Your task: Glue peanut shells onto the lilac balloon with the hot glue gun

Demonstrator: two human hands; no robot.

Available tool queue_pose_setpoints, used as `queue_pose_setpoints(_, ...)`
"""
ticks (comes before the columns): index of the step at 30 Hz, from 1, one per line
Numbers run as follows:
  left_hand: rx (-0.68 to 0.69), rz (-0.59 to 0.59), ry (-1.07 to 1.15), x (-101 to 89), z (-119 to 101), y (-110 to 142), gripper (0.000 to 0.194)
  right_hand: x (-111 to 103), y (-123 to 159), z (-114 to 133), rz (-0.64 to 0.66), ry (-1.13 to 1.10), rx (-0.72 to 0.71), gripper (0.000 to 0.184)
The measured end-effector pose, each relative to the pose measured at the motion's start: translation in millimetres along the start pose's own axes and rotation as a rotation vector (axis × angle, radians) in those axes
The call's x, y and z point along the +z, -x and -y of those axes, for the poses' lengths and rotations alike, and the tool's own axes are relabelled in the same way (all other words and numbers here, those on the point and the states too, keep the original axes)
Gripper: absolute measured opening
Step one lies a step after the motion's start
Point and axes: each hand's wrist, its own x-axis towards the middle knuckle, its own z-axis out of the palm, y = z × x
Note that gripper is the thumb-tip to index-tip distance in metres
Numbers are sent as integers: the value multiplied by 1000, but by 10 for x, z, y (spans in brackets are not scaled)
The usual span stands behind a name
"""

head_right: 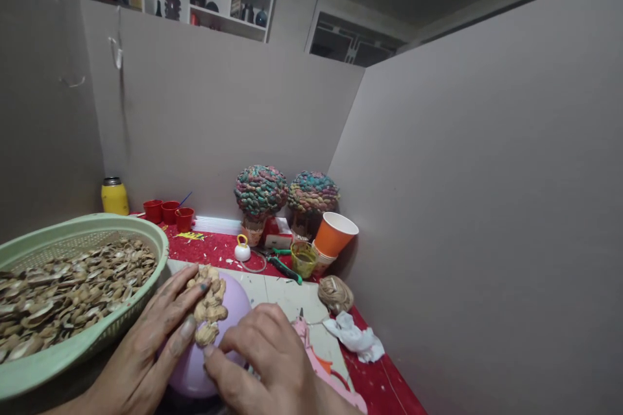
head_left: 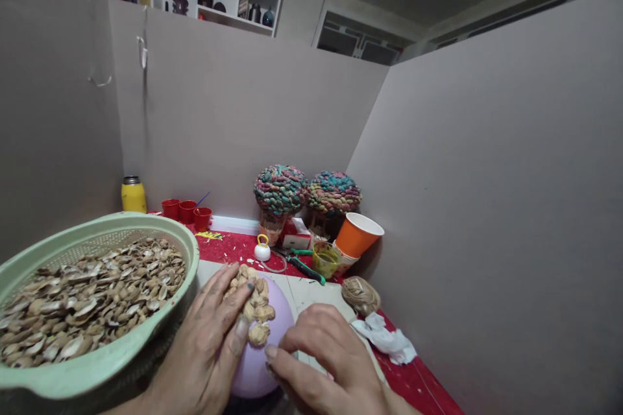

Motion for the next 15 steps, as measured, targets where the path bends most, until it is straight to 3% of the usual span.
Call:
queue_pose_setpoints(8, 78, 18, -87, 4, -4, 11, 48, 43, -10, -21, 103, 63, -45, 26)
queue_pose_setpoints(15, 144, -4, -205, 33, 20, 25, 50, 73, -9, -22, 80, 56, -27, 22)
